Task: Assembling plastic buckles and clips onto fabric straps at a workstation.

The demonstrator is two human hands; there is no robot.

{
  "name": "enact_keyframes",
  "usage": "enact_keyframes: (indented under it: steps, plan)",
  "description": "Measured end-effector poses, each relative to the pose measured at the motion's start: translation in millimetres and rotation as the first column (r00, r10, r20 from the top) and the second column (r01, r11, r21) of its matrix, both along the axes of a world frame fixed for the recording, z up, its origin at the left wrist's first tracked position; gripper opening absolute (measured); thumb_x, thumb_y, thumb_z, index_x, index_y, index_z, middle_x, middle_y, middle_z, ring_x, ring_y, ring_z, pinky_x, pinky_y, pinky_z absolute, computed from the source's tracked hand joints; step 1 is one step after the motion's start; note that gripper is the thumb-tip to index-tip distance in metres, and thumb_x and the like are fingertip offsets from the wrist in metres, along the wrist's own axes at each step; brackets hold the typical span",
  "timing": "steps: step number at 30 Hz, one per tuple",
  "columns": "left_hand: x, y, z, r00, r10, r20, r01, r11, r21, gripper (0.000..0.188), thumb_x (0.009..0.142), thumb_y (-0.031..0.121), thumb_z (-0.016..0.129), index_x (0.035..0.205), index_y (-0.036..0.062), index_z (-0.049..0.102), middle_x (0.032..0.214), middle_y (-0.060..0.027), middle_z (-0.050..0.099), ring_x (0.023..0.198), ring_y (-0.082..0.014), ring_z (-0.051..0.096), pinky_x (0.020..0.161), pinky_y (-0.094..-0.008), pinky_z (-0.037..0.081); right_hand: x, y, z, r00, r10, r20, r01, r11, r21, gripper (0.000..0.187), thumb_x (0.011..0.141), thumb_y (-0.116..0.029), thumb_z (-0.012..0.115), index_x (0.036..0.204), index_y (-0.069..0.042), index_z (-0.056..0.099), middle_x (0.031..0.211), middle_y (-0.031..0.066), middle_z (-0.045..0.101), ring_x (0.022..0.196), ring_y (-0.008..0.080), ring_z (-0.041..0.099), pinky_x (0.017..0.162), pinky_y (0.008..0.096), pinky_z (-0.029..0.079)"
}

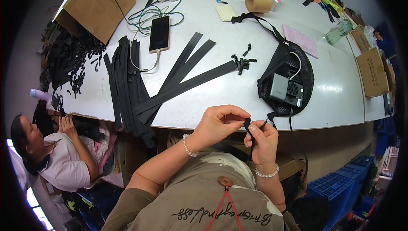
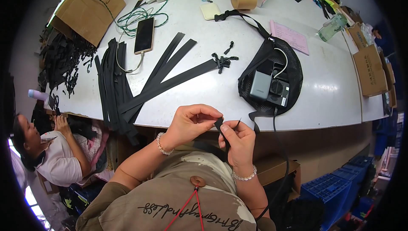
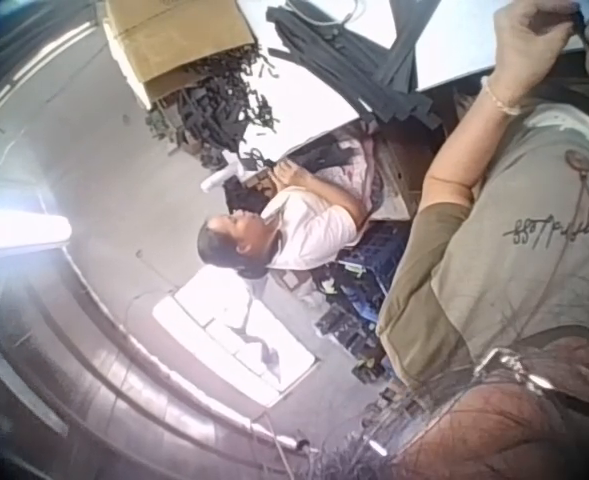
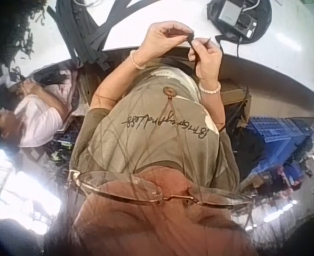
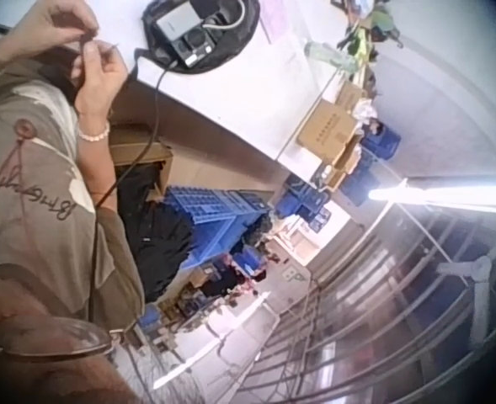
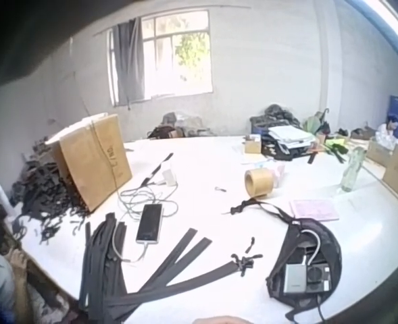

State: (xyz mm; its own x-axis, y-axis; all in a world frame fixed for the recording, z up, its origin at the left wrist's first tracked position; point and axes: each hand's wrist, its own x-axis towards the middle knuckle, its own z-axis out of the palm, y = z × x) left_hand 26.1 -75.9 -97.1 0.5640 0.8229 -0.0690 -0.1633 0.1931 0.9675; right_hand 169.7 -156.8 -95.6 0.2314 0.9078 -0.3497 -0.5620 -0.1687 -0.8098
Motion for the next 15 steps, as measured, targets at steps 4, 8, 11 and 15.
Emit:
enact_keyframes:
  steps: [4,8,11,15]
  plan:
    - [-2.8,0.9,-9.2,0.998,-0.052,0.043,0.055,0.997,-0.063,0.017,0.082,-0.004,0.061,0.098,-0.0023,0.065,0.096,-0.0056,0.066,0.087,-0.0104,0.062,0.079,-0.0216,0.051,-2.0,2.3,-0.8,1.0,-0.025,-0.001,0.025,1.0,-0.007,0.005,0.084,-0.003,0.059,0.085,0.002,0.057,0.064,0.0064,0.056,0.048,0.0107,0.049,0.044,0.0225,0.04]
    - [2.5,-5.0,-11.8,0.988,0.009,0.155,0.034,0.962,-0.27,0.018,0.084,-0.001,0.06,0.102,-0.0036,0.063,0.102,-0.0079,0.064,0.092,-0.0116,0.061,0.083,-0.0238,0.05,-4.3,2.1,-2.8,0.999,-0.036,0.02,0.036,0.999,-0.016,0.006,0.085,-0.004,0.058,0.086,0.002,0.056,0.064,0.007,0.055,0.046,0.0116,0.047,0.044,0.0234,0.04]
    - [4.6,-11.2,-16.8,0.988,0.019,0.153,0.026,0.956,-0.291,0.019,0.085,0.001,0.059,0.104,-0.0037,0.062,0.105,-0.0104,0.063,0.095,-0.0133,0.06,0.084,-0.027,0.05,-5.3,2.9,-4.8,0.998,-0.041,0.039,0.04,0.999,0.01,0.005,0.084,-0.001,0.06,0.086,0.004,0.058,0.067,0.0056,0.058,0.051,0.0081,0.051,0.044,0.0196,0.041]
    - [-1.0,-13.7,-30.8,0.993,-0.036,0.108,0.067,0.953,-0.294,0.021,0.087,0.005,0.058,0.106,-0.0025,0.062,0.101,-0.0115,0.065,0.092,-0.0136,0.06,0.082,-0.0274,0.05,-9.1,1.8,-5.3,0.993,-0.051,0.105,0.051,0.999,0.006,0.006,0.084,0.0,0.06,0.087,0.005,0.058,0.068,0.0054,0.058,0.051,0.0074,0.051,0.044,0.0192,0.04]
